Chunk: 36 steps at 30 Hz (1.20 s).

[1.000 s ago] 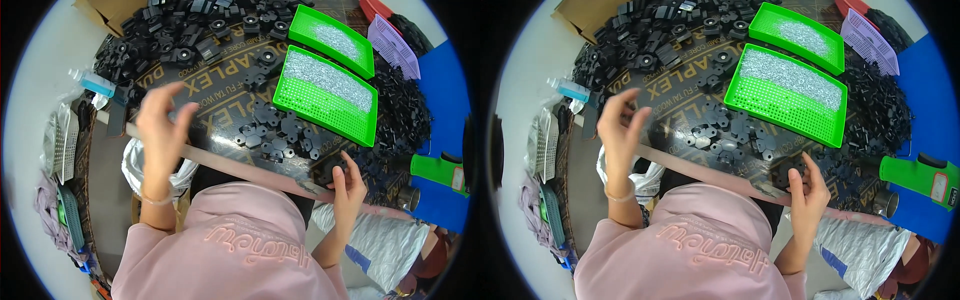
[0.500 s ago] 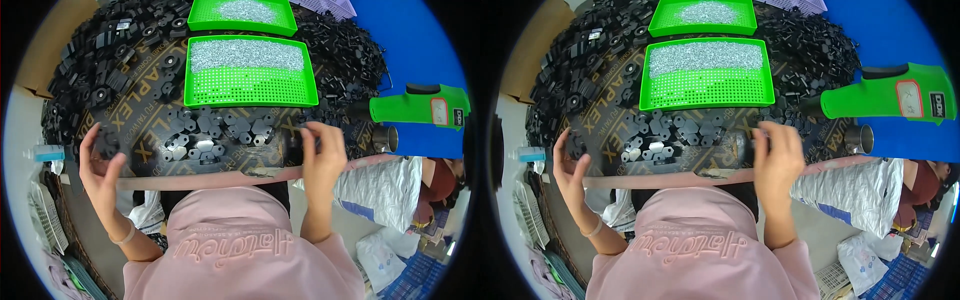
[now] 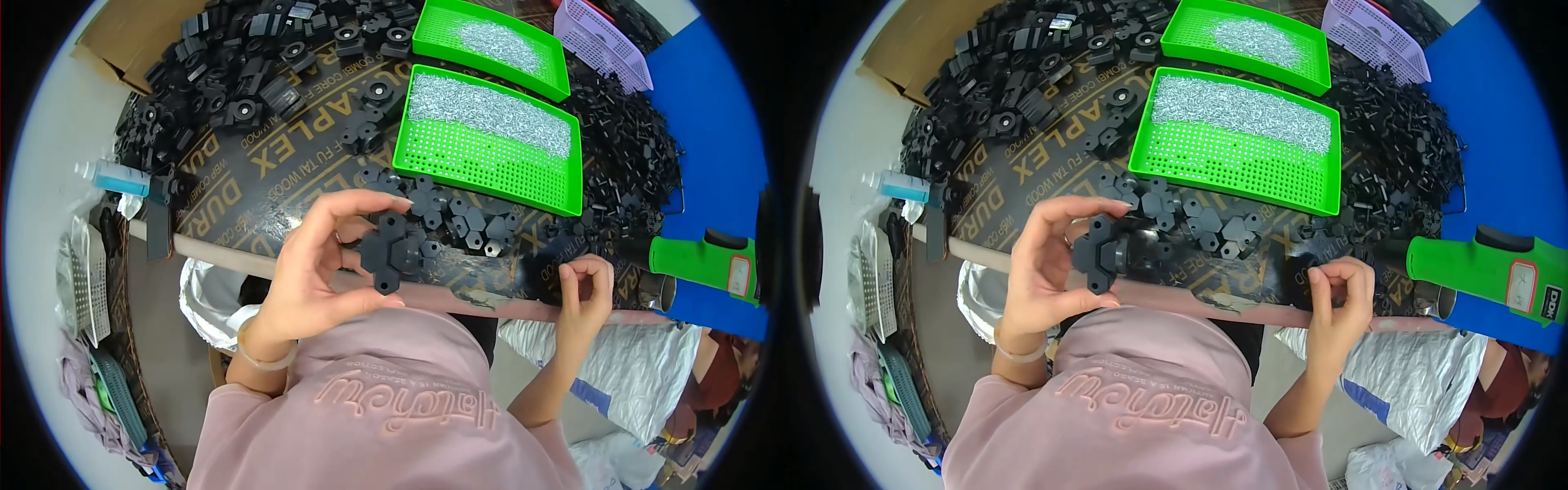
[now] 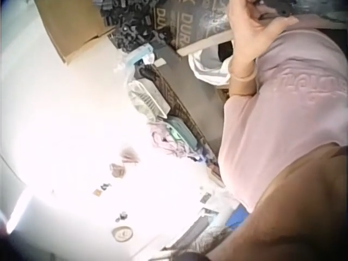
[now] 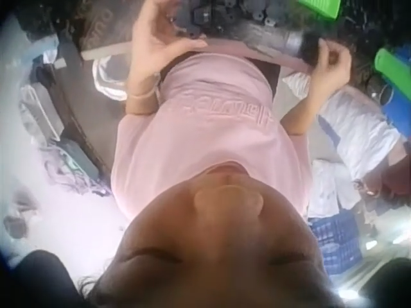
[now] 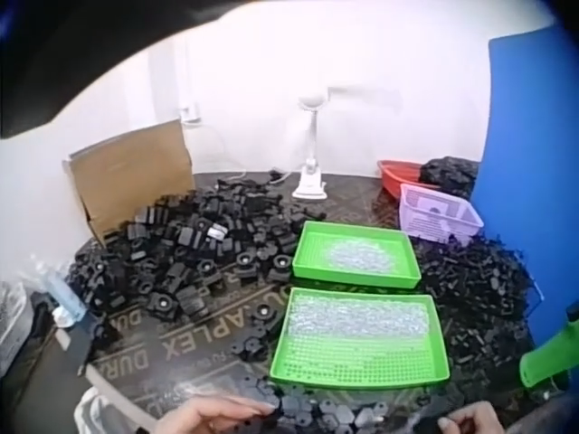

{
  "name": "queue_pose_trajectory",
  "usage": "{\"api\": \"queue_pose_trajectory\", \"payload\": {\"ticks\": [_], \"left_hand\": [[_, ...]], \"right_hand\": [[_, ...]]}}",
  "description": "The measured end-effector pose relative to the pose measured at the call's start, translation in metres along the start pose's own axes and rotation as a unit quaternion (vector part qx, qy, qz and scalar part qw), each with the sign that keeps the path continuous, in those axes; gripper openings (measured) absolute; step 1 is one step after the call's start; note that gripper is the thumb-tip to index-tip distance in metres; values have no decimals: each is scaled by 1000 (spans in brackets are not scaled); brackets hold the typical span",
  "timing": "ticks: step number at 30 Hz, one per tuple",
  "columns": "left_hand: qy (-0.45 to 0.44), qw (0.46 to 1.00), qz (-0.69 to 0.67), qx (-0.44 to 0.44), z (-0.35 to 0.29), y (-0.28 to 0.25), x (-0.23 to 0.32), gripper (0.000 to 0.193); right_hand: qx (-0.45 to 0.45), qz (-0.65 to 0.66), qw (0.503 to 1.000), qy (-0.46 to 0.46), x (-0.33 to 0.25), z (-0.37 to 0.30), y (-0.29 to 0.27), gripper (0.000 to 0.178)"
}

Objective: Assembling small black plastic components by hand at a workbench.

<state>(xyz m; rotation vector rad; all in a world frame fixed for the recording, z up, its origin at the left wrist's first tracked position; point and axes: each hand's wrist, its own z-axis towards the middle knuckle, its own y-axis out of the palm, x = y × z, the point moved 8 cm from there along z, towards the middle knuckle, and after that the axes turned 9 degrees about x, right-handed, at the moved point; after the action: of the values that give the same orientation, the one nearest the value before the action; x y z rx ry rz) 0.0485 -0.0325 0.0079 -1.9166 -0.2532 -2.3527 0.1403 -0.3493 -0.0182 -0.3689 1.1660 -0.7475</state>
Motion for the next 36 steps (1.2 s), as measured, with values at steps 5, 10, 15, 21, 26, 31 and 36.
{"api": "queue_pose_trajectory", "payload": {"ticks": [5,10,15,21,26,31,36], "left_hand": [[-8,999,22,-23,-4,13,-2,75],[-21,999,-8,-41,-9,31,-9,71],[-37,997,11,-65,-14,44,-9,71],[-60,992,5,-113,-22,61,-12,72],[-94,988,24,-121,-23,62,-21,73],[-99,987,19,-125,-23,61,-22,75],[-144,978,-54,-140,-26,70,-29,73]], "right_hand": [[-54,304,950,45,-23,-18,2,16],[-153,513,827,172,-27,-33,21,28],[-165,618,719,272,-30,-52,44,25],[-199,597,692,354,-37,-62,54,30],[-219,608,656,391,-39,-66,56,38],[-231,589,671,387,-48,-67,53,42],[-228,627,646,370,-49,-61,52,35]]}}
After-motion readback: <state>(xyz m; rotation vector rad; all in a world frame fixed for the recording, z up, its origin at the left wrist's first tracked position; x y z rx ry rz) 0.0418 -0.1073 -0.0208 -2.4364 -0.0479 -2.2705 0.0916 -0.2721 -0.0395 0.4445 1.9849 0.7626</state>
